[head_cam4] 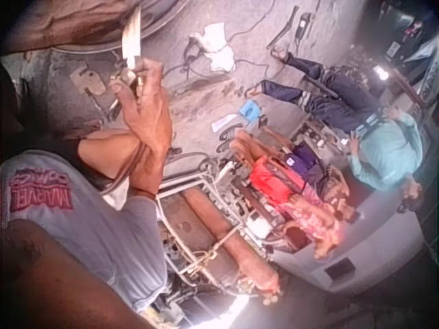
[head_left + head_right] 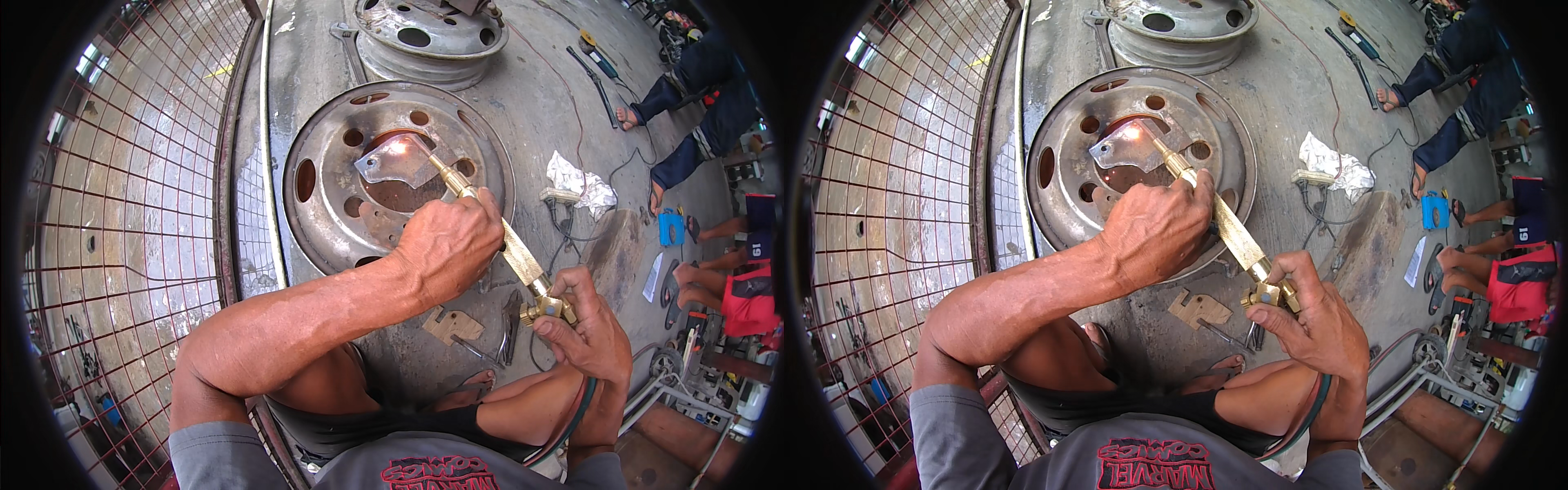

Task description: The person uses a welding torch to heat and weld a metal plate attached to a car wheel rim. They hold the torch steadily, moving the flame along the metal surface to create a weld.

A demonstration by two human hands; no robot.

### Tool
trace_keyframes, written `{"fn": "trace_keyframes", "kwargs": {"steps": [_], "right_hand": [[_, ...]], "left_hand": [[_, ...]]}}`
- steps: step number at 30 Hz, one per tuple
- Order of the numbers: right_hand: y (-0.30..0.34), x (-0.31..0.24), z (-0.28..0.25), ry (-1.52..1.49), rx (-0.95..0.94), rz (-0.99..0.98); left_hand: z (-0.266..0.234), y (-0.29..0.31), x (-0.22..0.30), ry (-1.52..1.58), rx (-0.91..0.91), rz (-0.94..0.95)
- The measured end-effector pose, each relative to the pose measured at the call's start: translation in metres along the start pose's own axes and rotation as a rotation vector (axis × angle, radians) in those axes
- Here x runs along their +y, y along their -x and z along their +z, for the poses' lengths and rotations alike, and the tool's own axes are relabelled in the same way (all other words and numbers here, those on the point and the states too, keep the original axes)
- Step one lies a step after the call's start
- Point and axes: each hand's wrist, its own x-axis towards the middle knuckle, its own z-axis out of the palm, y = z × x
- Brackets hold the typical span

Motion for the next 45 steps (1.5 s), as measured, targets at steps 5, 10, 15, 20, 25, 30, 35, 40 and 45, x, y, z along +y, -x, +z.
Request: {"fn": "trace_keyframes", "kwargs": {"steps": [5,10,15,20,25,30,35,40,45], "right_hand": [[0.0003,-0.0018,0.0001,-0.009,-0.001,0.006],[0.001,-0.0006,0.0,-0.011,-0.001,0.0],[0.0009,-0.0009,0.0011,0.007,0.013,-0.01],[0.0004,-0.0024,-0.0003,0.014,-0.003,0.006],[-0.0016,0.0058,0.0029,-0.009,0.009,-0.122],[-0.0002,0.0022,0.0006,0.011,0.001,-0.054],[0.0007,-0.0007,-0.0013,0.02,-0.007,0.001],[0.0005,0.0003,-0.0004,0.011,0.005,-0.022],[-0.0004,0.0001,0.0003,0.009,0.008,-0.02]], "left_hand": [[-0.0011,0.0014,-0.0002,-0.008,0.011,-0.006],[0.001,0.0011,-0.0001,-0.005,0.022,0.004],[-0.0005,0.0007,0.0005,-0.004,0.007,0.002],[-0.0003,0.002,-0.0002,-0.017,0.029,0.014],[0.0013,0.0016,-0.0004,-0.002,0.035,0.013],[0.0001,0.0019,-0.0009,0.002,0.026,0.01],[-0.0017,0.0,0.0007,0.011,-0.006,-0.009],[0.0001,0.0,-0.0005,0.003,0.009,-0.002],[0.0017,0.001,-0.0007,-0.001,0.023,-0.007]]}}
